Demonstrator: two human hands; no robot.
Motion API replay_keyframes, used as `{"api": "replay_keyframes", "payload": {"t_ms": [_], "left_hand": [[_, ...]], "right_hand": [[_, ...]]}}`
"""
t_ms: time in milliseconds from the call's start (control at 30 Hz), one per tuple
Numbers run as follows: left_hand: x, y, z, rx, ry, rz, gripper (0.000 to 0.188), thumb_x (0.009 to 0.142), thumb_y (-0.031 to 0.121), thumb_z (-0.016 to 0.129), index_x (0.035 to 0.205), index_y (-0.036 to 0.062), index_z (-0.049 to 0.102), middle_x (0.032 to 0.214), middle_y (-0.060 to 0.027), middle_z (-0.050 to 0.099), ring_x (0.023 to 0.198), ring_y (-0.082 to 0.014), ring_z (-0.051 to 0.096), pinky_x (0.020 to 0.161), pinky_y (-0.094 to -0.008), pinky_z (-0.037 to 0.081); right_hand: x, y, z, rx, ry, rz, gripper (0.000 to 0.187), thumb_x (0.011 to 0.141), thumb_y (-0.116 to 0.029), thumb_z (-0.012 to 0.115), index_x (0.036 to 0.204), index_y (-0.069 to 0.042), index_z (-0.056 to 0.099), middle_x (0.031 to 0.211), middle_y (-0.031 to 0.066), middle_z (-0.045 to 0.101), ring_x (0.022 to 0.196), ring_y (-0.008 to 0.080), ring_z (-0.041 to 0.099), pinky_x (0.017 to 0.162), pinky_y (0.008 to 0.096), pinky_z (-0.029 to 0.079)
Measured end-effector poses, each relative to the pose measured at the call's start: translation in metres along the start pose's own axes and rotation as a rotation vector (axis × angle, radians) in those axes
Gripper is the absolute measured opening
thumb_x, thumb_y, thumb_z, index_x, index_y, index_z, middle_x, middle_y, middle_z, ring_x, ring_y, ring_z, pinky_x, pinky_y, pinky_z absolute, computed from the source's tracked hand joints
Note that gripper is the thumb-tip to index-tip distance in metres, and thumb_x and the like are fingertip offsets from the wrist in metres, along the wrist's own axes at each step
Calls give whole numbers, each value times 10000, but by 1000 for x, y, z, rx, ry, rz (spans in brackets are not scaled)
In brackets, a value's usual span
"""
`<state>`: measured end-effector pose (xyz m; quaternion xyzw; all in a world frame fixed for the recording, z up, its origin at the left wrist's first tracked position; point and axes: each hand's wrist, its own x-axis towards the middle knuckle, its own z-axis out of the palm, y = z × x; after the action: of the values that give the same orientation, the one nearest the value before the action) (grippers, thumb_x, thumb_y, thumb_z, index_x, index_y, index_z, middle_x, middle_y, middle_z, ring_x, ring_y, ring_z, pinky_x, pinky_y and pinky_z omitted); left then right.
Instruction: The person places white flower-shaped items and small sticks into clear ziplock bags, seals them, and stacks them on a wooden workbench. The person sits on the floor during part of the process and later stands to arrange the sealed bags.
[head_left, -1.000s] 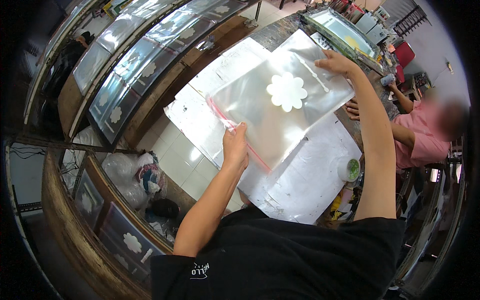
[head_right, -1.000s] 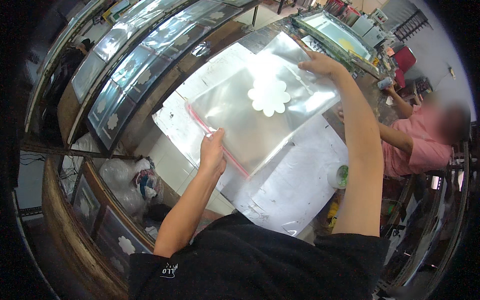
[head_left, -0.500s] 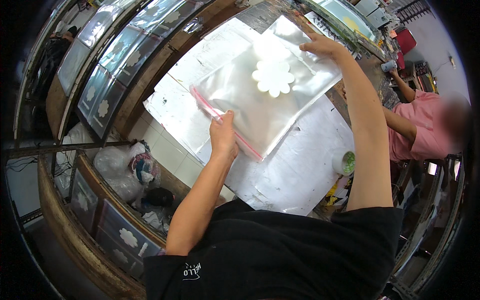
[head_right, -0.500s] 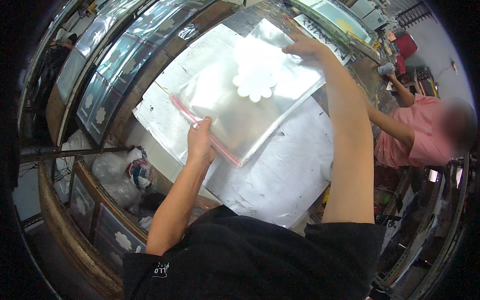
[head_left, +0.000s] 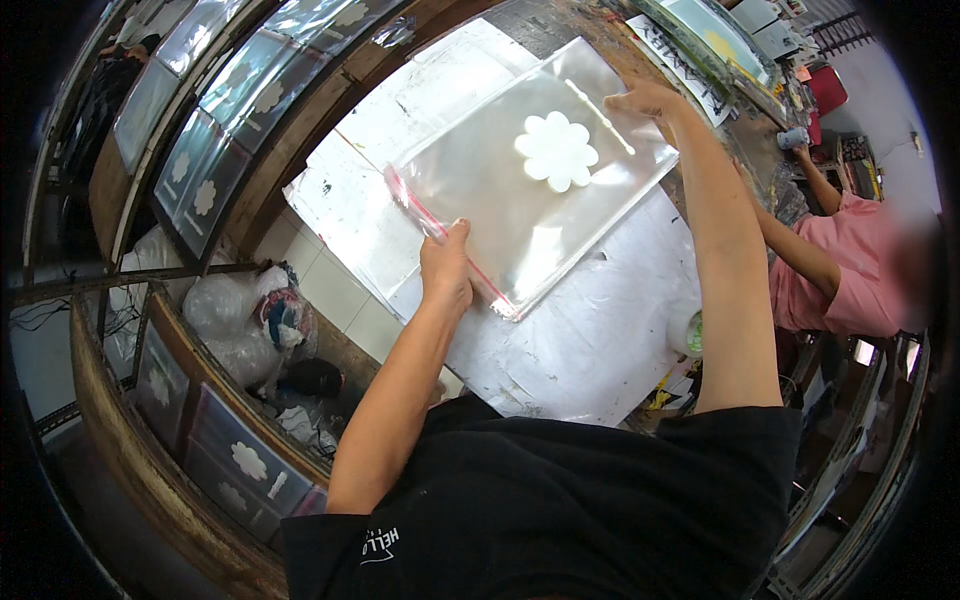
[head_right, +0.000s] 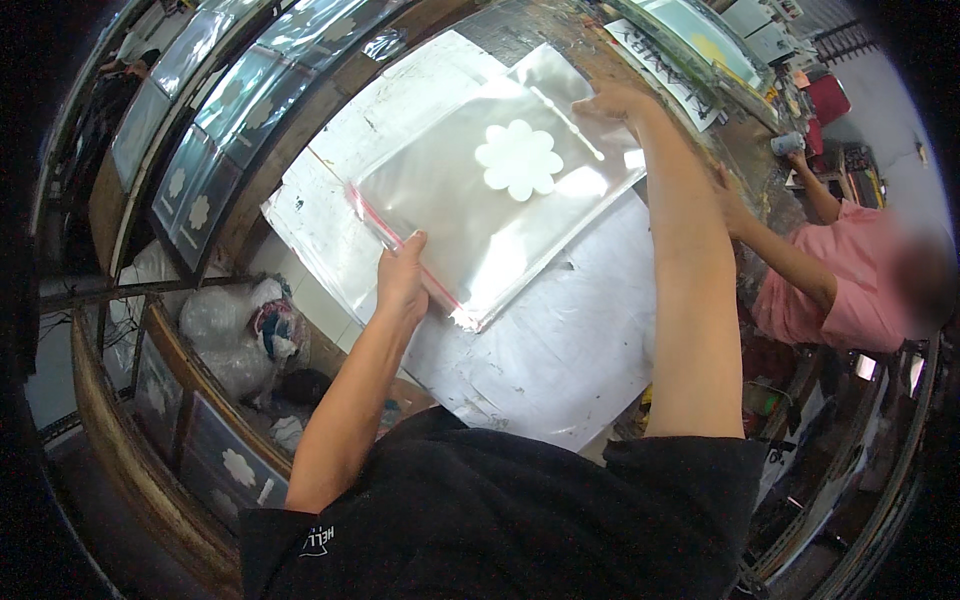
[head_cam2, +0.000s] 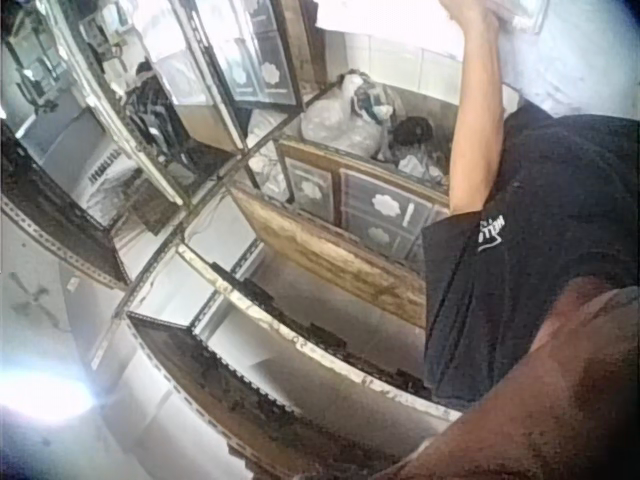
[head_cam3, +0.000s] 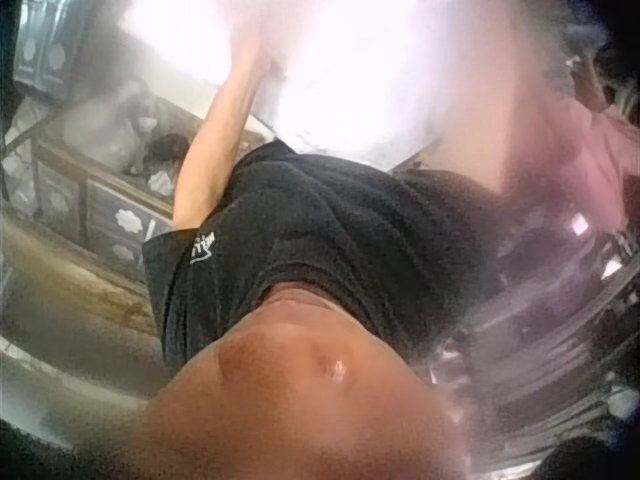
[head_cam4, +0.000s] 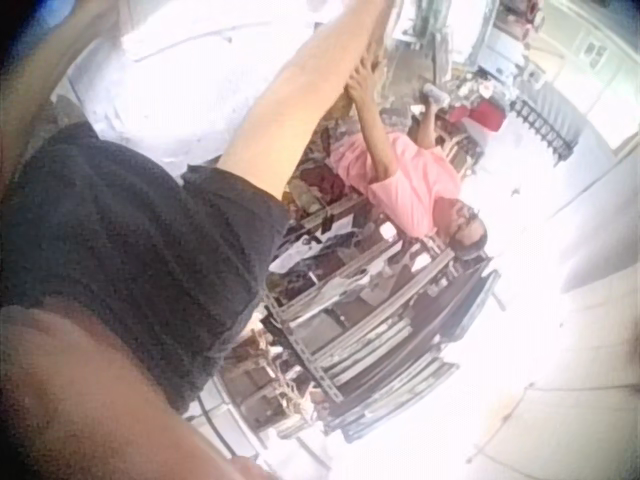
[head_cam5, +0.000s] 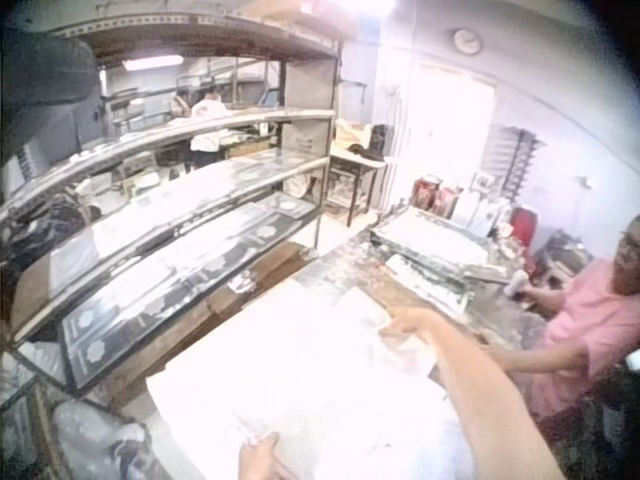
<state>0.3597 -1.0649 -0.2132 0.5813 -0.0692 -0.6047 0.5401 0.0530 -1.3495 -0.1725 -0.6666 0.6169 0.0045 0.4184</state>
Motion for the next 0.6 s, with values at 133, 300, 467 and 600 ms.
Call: {"api": "replay_keyframes", "payload": {"t_ms": [133, 300, 467, 600], "left_hand": [[-2, -3, 3, -5, -34, 29, 378, 904, 168, 595, 1199, -48, 503, 1103, -138, 584, 1001, -214, 567, 870, -356, 466], [-4, -1, 8, 63, -9, -3, 323, 891, 171, 607, 1120, -44, 532, 1061, -130, 590, 952, -196, 568, 847, -346, 466], [-2, 0, 3, 60, -3, 14, 364, 880, 178, 615, 1141, -45, 493, 1084, -144, 578, 960, -203, 573, 860, -342, 467], [-16, 7, 5, 58, 21, 98, 530, 871, 202, 624, 1269, -67, 399, 1168, -174, 538, 1062, -234, 550, 917, -341, 444]], "right_hand": [[2, 1, -10, 101, -106, 47, 728, 809, -300, 752, 1391, -11, 424, 1390, 201, 480, 1229, 278, 497, 968, 404, 433], [19, 27, -2, 36, 30, 30, 803, 808, -344, 750, 1411, 33, 375, 1395, 210, 471, 1219, 275, 506, 982, 384, 426], [36, 44, 7, -45, 98, -45, 767, 800, -412, 738, 1338, 40, 429, 1284, 208, 535, 1138, 279, 544, 942, 358, 440], [38, 51, 15, -276, 273, -87, 537, 798, -434, 726, 1078, 7, 602, 1015, 172, 657, 916, 230, 609, 785, 354, 483]]}}
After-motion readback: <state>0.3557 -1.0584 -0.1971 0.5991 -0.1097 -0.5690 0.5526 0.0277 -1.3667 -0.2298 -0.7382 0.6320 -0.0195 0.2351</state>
